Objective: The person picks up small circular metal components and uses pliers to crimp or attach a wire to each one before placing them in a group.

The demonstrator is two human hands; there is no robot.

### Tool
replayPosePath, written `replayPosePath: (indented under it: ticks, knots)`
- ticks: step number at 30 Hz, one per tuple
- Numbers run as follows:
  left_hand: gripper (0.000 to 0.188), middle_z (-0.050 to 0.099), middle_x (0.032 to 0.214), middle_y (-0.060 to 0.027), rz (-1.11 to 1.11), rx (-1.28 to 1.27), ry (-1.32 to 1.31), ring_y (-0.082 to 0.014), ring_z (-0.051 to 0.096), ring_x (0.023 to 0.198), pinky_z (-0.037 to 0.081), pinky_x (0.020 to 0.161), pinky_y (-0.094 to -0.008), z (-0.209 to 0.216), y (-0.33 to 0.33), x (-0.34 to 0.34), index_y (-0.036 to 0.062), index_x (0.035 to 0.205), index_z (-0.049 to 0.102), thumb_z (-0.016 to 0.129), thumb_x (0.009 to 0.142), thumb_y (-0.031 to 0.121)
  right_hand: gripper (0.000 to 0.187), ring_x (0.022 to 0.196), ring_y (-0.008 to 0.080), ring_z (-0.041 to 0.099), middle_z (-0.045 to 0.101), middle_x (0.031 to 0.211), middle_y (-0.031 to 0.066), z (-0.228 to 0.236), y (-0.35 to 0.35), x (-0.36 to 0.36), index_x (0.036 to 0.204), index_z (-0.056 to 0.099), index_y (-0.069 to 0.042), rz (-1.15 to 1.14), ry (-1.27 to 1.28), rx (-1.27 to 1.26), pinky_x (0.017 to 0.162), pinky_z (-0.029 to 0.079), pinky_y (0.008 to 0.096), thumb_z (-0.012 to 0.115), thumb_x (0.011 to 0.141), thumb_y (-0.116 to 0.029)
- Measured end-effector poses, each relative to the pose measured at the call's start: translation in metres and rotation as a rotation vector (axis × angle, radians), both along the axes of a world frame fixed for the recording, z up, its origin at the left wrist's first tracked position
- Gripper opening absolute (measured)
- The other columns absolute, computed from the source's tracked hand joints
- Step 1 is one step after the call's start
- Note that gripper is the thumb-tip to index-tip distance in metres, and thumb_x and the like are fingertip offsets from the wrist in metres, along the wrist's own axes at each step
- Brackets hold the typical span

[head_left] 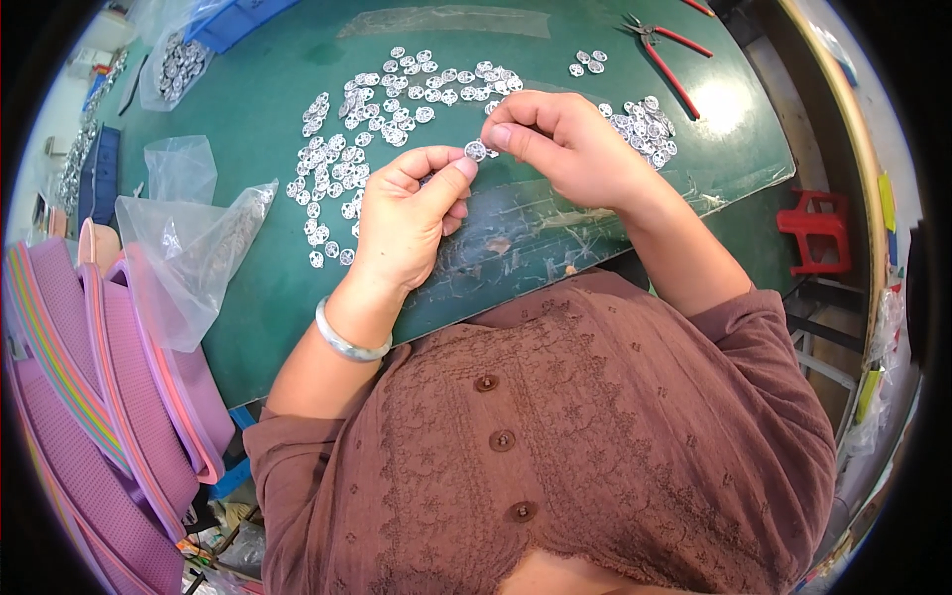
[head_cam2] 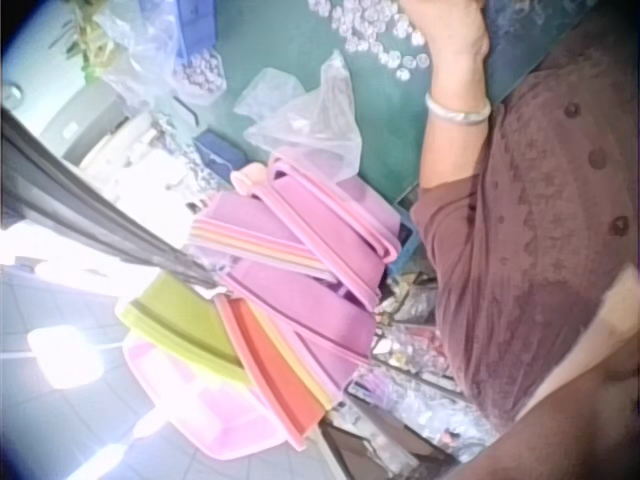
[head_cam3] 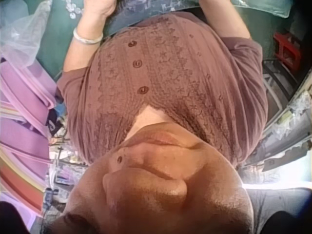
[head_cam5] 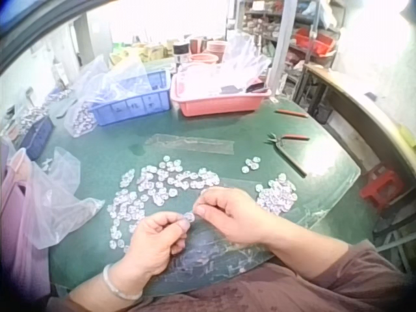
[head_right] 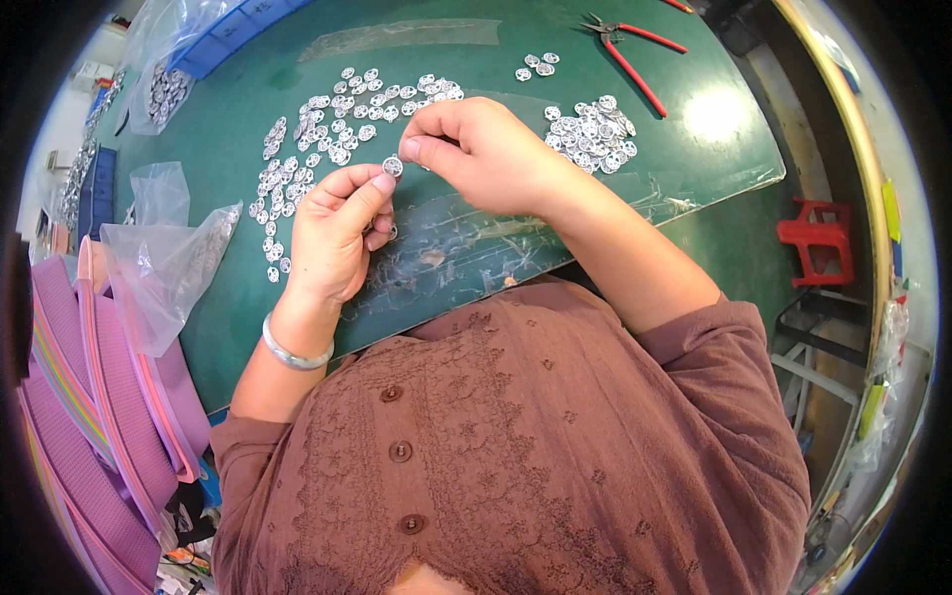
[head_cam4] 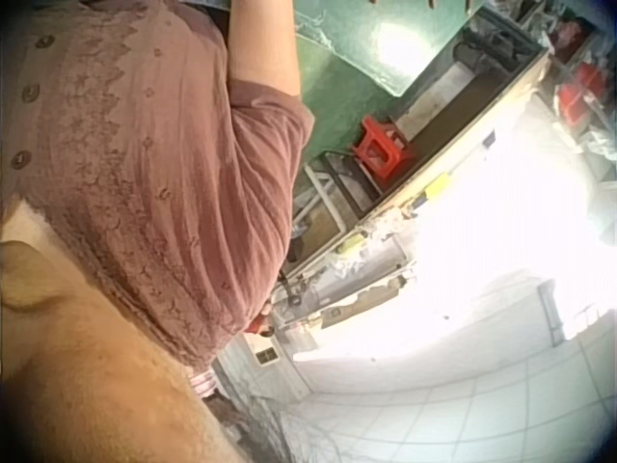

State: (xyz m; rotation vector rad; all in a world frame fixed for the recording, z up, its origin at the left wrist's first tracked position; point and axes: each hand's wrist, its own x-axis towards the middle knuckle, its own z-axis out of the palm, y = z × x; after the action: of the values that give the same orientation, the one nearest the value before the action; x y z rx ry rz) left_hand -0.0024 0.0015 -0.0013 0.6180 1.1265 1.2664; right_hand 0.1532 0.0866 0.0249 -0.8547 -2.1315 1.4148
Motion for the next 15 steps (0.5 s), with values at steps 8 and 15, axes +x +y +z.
replayPosePath:
  ticks: [8,15]
  knots:
    - [0.010,0.055,0.063,0.0020,0.040,0.029,-0.031,-0.0029,0.046,0.049,0.034,0.043,-0.0149,-0.0010,-0.0004,0.0010,0.0028,0.084,0.061,0.063,0.076,0.007,0.011,0.069,0.0032,0.047,0.054,0.075,-0.0027,-0.0092,-0.0050,-0.0003,0.085,0.058,0.000,-0.014,0.133,-0.240,0.061,0.038,0.0175,0.057,0.079,-0.010]
    - [0.010,0.055,0.064,0.0014,0.034,0.021,-0.036,-0.0032,0.046,0.050,0.035,0.043,-0.0154,-0.0013,-0.0012,0.0006,0.0028,0.085,0.061,0.061,0.077,0.008,0.011,0.064,0.0026,0.045,0.053,0.073,-0.0036,-0.0095,-0.0071,-0.0022,0.084,0.058,-0.001,-0.062,0.143,-0.285,0.058,0.036,0.0169,0.057,0.079,-0.010]
